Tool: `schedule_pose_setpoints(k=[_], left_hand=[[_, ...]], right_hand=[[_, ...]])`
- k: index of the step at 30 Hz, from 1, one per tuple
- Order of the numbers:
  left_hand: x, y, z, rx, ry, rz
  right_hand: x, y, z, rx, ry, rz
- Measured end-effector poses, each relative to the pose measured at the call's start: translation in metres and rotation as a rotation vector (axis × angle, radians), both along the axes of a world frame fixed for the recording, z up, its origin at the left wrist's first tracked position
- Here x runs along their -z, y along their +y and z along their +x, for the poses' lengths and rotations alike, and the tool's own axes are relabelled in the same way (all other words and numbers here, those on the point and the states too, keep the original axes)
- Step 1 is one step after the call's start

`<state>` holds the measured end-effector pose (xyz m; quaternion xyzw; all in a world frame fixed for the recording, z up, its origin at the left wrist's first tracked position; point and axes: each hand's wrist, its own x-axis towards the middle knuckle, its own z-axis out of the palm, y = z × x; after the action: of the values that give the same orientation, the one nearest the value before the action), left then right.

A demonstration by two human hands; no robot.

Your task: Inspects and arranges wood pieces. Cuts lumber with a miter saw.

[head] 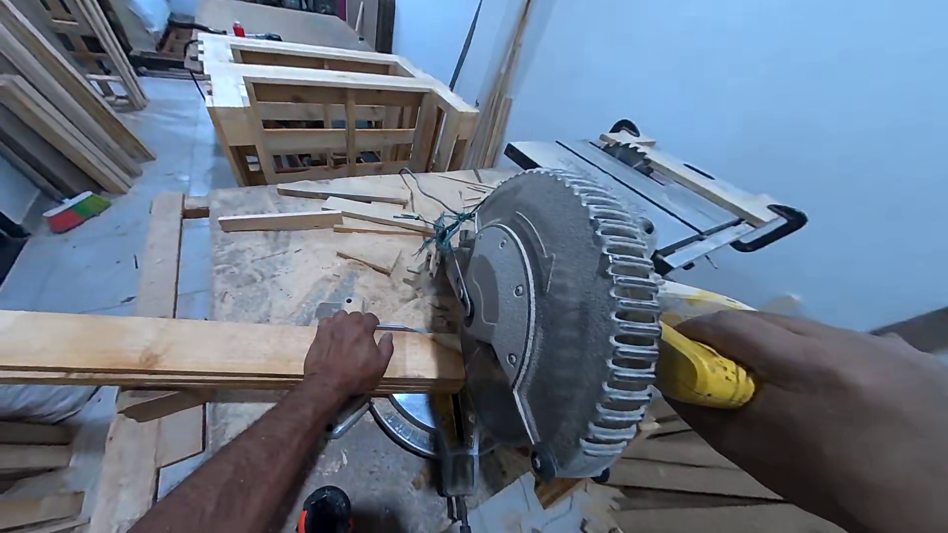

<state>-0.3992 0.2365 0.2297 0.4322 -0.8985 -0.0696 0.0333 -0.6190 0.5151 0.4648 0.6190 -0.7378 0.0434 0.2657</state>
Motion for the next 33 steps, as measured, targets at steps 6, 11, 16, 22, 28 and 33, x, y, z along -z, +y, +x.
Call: schedule_pose_setpoints(k=[6,11,16,22,28,33], left_hand=[[0.002,-0.001,0.000,0.005,0.007,-0.006],[-0.003,0.000,0.000,0.001,0.014,0.025],[-0.002,-0.001,-0.001,0.001,-0.002,0.002],[0.000,-0.001,-0.001,0.002,-0.005,-0.024],[0.000,-0.001,-0.002,-0.007,0.009,-0.034],[0.001,-0.003,-0.002,0.014,0.010,-0.038]], right_hand=[[0.009,0.005,-0.002,-0.006,0.003,-0.009],[0.022,0.015,0.008,-0.019,-0.001,-0.014],[0.042,0.023,0.009,-0.079,0.014,-0.028],[0.062,0.032,0.014,-0.093,0.004,-0.045],[0.093,0.042,0.024,-0.031,-0.024,-0.072],[0.128,0.048,0.037,0.026,-0.039,-0.107]])
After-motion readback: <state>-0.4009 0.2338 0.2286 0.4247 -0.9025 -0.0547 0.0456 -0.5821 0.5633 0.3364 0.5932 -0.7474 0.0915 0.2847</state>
